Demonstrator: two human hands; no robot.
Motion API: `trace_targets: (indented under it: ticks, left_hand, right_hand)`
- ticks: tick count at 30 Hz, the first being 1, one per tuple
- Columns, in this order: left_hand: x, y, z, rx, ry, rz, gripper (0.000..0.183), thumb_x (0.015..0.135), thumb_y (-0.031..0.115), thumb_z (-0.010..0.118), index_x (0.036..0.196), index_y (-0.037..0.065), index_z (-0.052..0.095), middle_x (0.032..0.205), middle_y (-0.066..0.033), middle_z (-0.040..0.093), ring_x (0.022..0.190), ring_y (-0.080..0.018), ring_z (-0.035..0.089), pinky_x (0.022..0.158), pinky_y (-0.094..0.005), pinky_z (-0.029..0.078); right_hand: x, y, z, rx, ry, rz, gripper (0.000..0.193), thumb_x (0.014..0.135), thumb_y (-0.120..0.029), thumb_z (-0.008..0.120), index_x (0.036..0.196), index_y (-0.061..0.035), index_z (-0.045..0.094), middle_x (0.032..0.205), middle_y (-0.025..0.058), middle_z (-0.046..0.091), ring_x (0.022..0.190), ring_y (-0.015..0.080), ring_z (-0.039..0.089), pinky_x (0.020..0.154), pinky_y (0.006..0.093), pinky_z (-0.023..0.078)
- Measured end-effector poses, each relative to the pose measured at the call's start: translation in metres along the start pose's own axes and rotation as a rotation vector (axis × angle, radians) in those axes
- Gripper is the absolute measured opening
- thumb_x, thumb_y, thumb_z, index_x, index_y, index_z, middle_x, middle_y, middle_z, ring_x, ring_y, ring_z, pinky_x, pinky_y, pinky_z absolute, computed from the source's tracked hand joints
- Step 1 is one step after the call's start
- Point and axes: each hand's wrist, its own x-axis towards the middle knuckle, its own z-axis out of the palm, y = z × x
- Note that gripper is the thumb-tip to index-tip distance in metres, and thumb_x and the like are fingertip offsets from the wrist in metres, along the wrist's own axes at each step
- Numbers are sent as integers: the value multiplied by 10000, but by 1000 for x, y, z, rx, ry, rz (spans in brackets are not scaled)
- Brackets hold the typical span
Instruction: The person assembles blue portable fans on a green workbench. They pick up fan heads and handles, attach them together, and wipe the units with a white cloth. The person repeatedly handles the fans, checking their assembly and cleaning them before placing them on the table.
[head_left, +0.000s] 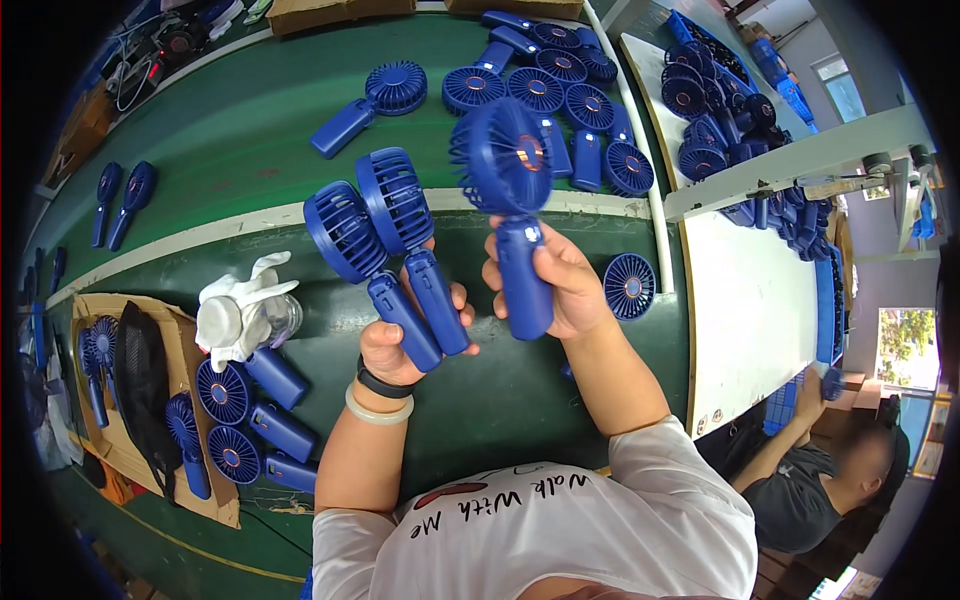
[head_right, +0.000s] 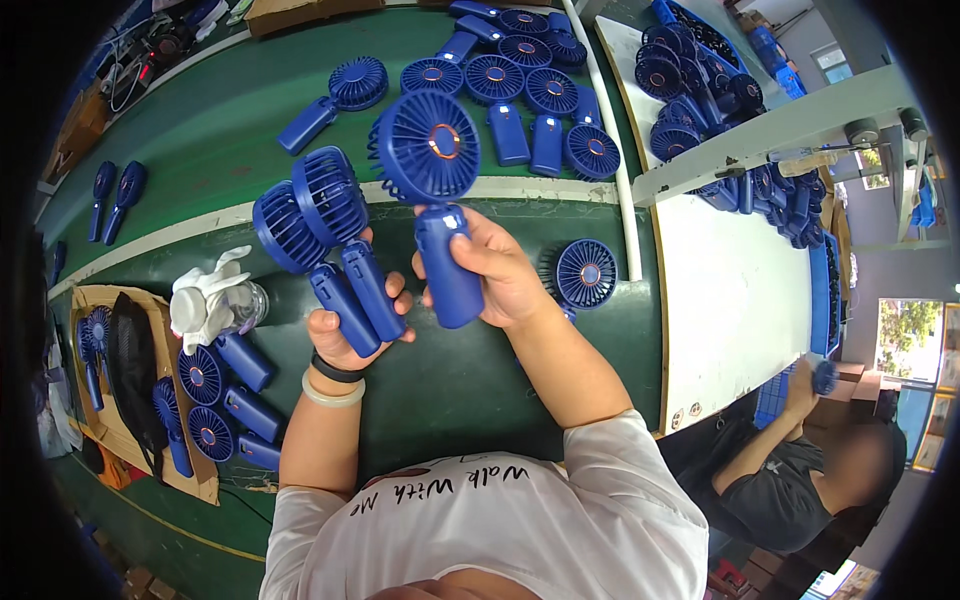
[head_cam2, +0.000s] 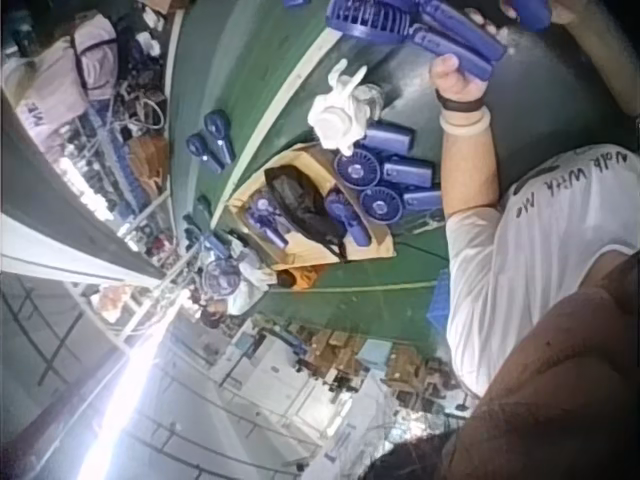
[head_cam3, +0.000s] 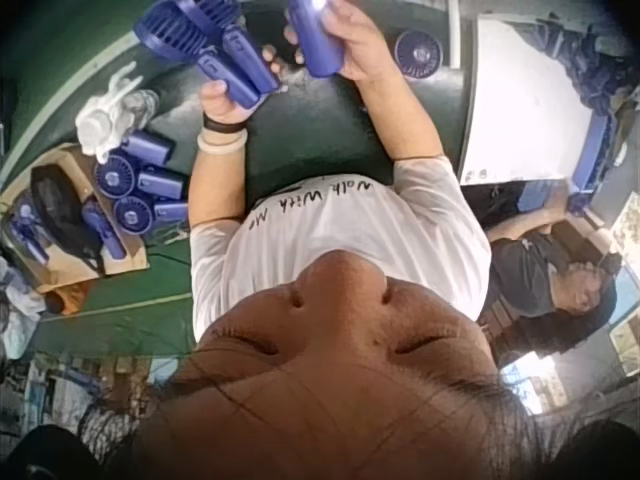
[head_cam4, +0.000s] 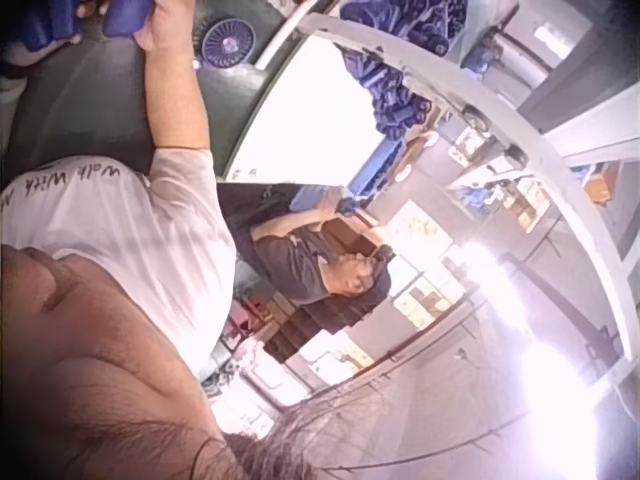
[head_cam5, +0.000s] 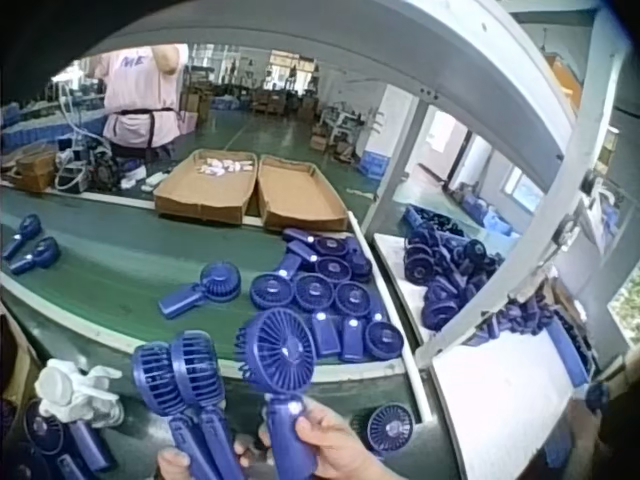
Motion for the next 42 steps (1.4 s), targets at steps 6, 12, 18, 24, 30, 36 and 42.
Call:
trace_targets:
  ticks: [6, 12, 18, 24, 30, 36, 42]
  left_hand:
    - [-1, -5, -1, 118, 104, 97, 760, 664, 179, 694, 1334, 134, 338, 1138, -170, 487, 1089, -318, 522, 916, -590, 448]
    - [-1, -7, -1, 186, 124, 119, 786, 677, 179, 684, 1359, 186, 292, 1149, -162, 465, 1110, -320, 489, 934, -579, 434]
    - [1, -6, -1, 196, 117, 121, 748, 650, 138, 690, 1316, 120, 350, 1162, -173, 476, 1114, -314, 502, 906, -526, 477]
    - [0, -10, -3, 263, 105, 131, 829, 653, 112, 691, 1367, 137, 270, 1233, -176, 436, 1122, -317, 496, 886, -500, 494]
    - [7, -16, 13, 541, 157, 132, 905, 634, 134, 748, 1392, 93, 255, 1400, -204, 326, 1211, -341, 439, 887, -469, 497]
    - [9, -29, 29, 565, 96, 68, 980, 661, 169, 737, 1439, 162, 140, 1417, -217, 283, 1224, -374, 416, 860, -488, 502]
    - [6, -48, 51, 693, 289, 35, 755, 692, 160, 756, 1312, 35, 344, 1178, -145, 525, 1032, -269, 577, 839, -421, 523]
  right_hand:
    - [0, -1, 1, -501, 318, -45, 371, 822, -100, 632, 1139, 9, 474, 1025, 151, 615, 849, 237, 651, 752, 340, 532]
    - [1, -1, -6, -473, 253, -8, 414, 822, -47, 610, 1212, -4, 478, 1048, 121, 622, 917, 196, 629, 831, 319, 495]
    - [3, 1, -6, -467, 284, -58, 383, 815, -36, 609, 1181, -4, 501, 1040, 109, 627, 944, 194, 620, 841, 319, 487]
    - [-1, 4, -9, -497, 308, -88, 365, 817, -46, 629, 1158, -9, 503, 1077, 147, 622, 963, 221, 623, 877, 355, 479]
    - [-21, 16, 0, -356, 342, -127, 385, 834, -30, 594, 1199, -26, 474, 1069, 85, 585, 916, 166, 604, 797, 294, 497]
    - [-46, 12, -15, -438, 345, -143, 376, 860, -89, 557, 1214, -4, 463, 1037, 86, 596, 872, 147, 606, 774, 278, 495]
    - [-76, -5, -23, -477, 394, -193, 395, 838, -101, 578, 1204, -6, 464, 1010, 96, 612, 893, 162, 610, 820, 296, 486]
